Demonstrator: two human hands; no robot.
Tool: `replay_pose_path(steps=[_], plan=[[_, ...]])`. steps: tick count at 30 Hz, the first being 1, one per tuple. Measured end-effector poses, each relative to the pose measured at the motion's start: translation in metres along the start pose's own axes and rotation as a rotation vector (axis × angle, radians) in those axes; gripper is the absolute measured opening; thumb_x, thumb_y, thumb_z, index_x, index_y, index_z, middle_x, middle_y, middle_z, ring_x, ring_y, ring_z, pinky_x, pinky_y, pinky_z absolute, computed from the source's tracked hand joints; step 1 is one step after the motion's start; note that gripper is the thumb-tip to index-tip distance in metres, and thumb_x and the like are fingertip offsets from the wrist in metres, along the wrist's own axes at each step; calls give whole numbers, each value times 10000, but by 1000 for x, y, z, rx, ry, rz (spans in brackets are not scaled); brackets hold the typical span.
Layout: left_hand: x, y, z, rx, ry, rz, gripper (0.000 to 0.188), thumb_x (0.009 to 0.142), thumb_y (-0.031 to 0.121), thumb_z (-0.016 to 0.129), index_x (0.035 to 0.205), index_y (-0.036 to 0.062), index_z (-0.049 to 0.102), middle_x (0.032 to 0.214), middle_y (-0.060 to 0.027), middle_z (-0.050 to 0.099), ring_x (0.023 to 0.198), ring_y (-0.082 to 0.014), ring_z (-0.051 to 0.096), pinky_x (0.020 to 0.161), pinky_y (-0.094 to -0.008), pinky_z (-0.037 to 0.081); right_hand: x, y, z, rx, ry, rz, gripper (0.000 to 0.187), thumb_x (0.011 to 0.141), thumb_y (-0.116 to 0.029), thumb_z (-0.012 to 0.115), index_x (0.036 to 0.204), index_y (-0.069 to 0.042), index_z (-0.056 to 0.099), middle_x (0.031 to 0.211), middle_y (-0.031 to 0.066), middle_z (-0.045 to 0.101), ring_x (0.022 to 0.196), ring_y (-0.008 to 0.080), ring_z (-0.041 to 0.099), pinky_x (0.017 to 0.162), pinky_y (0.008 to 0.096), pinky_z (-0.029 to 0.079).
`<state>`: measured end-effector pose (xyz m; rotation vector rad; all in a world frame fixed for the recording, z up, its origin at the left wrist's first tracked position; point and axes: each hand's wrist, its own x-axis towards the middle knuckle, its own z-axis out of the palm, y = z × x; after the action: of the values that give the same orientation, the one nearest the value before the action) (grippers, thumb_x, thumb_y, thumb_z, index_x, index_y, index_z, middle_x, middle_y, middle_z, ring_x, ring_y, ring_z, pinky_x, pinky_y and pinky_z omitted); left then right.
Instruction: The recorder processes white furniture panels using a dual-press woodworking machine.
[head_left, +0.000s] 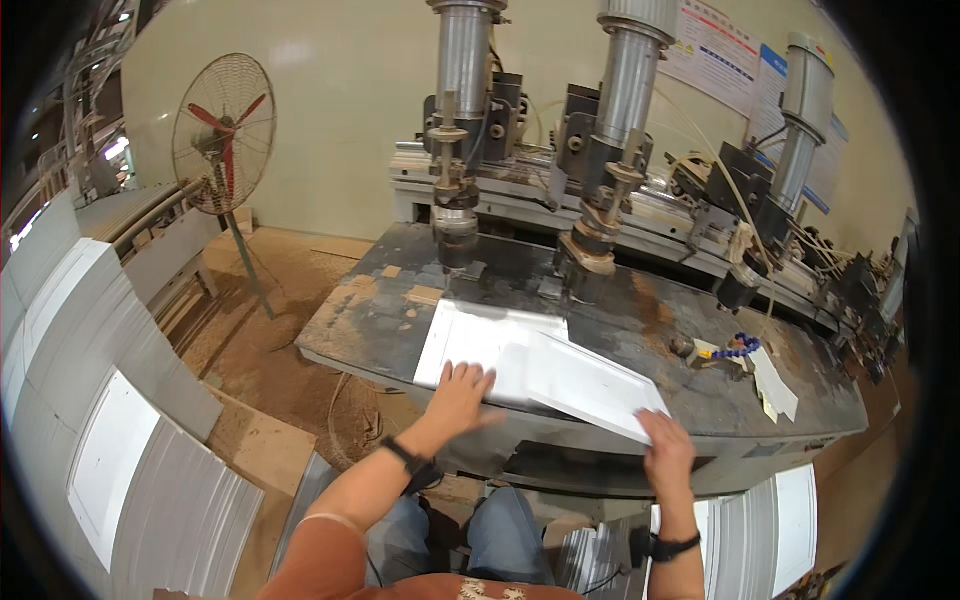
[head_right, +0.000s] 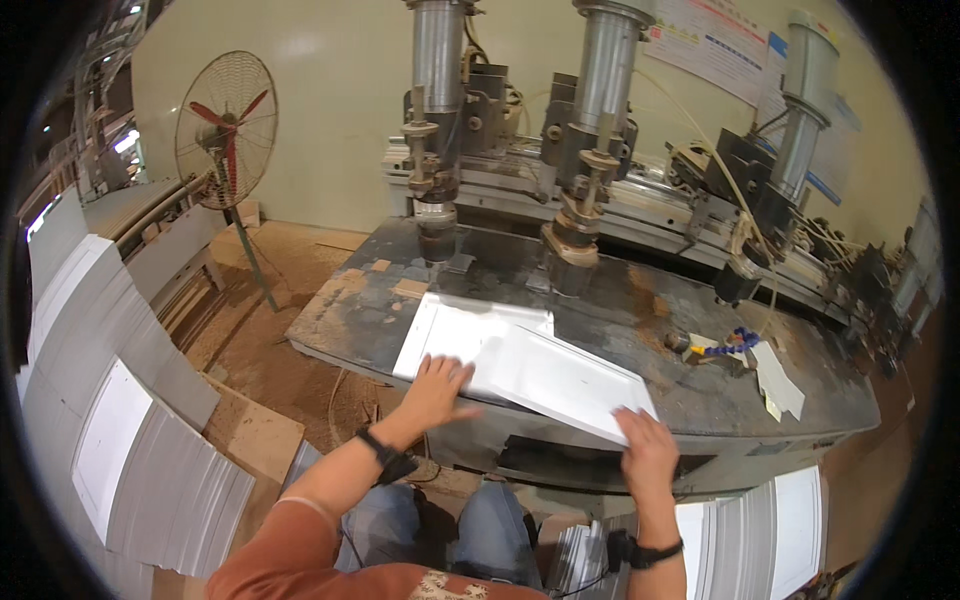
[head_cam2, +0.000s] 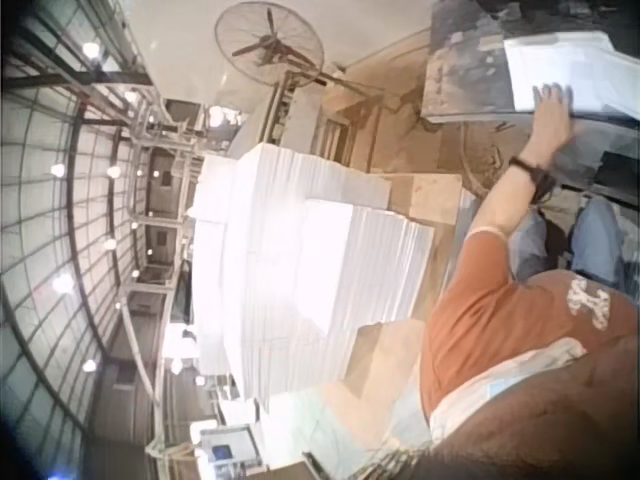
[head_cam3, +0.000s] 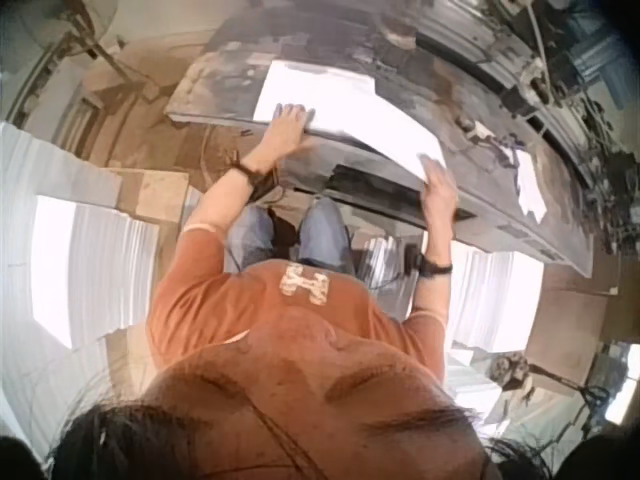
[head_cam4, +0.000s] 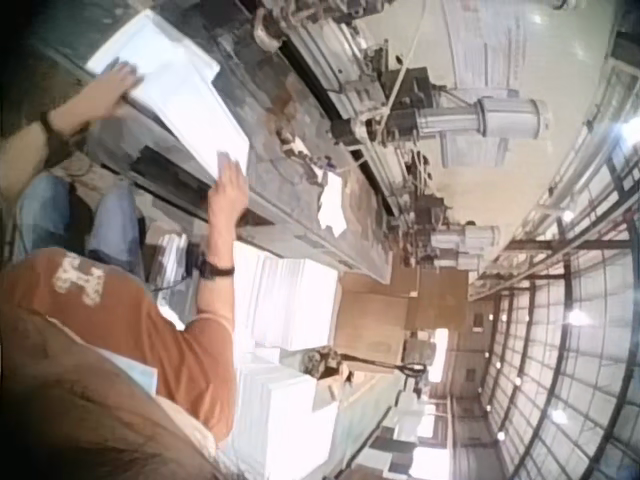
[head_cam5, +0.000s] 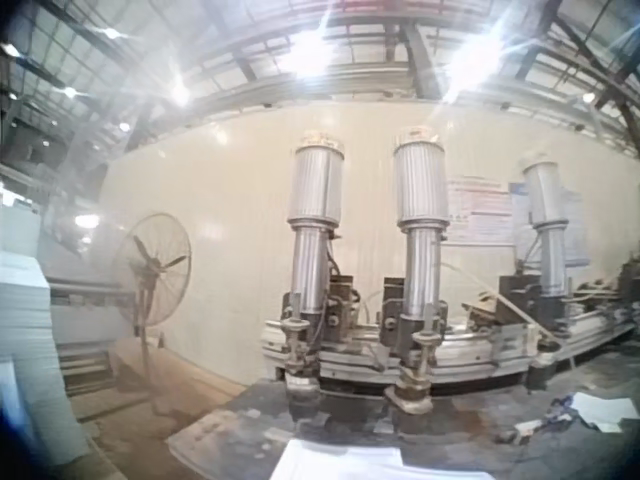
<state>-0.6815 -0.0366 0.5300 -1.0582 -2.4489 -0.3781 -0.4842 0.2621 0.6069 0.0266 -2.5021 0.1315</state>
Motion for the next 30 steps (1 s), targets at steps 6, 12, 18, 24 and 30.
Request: replay_pose_path(steps=[6, 12, 18, 24, 30], plan=[[-136, -22, -98, 85, -25, 222, 375, 709, 104, 576, 1084, 104, 583, 904, -51, 526, 869, -224, 542, 764, -309, 475, 87, -19, 123, -31, -59, -200, 421, 780, -102, 610, 1196, -161, 593, 1187, 68, 622, 1155, 303, 546, 940, 516, 440], [-189, 22, -268, 373, -94, 258, 292, 733, 120, 617, 1025, 146, 613, 950, -15, 554, 827, -190, 577, 678, -269, 502, 135, -19, 198, 198, -314, -156, 441, 841, -375, 620, 1238, -188, 577, 1313, 43, 543, 1269, 308, 437, 946, 606, 386], [-244, 73, -381, 951, 102, -258, 294, 711, 61, 650, 1003, 89, 651, 893, -73, 619, 850, -247, 599, 677, -319, 485, 143, -38, 214, 89, -328, -153, 485, 826, -351, 652, 1267, -181, 546, 1334, 41, 525, 1265, 316, 438, 956, 677, 324], [-302, 69, -416, 1232, 161, -669, 345, 715, 54, 649, 1059, 43, 621, 951, -83, 633, 844, -267, 594, 708, -357, 476, 158, -50, 168, 199, -138, -210, 587, 770, -203, 716, 1306, -103, 498, 1411, 123, 427, 1307, 337, 382, 1058, 519, 306], [-335, 28, -397, 1096, -13, -832, 435, 774, 219, 677, 1167, 69, 566, 984, -70, 575, 872, -239, 526, 697, -346, 431, 159, -50, 69, 333, 1, -285, 567, 773, -105, 678, 1310, -83, 498, 1420, 116, 416, 1317, 328, 370, 1079, 384, 309]])
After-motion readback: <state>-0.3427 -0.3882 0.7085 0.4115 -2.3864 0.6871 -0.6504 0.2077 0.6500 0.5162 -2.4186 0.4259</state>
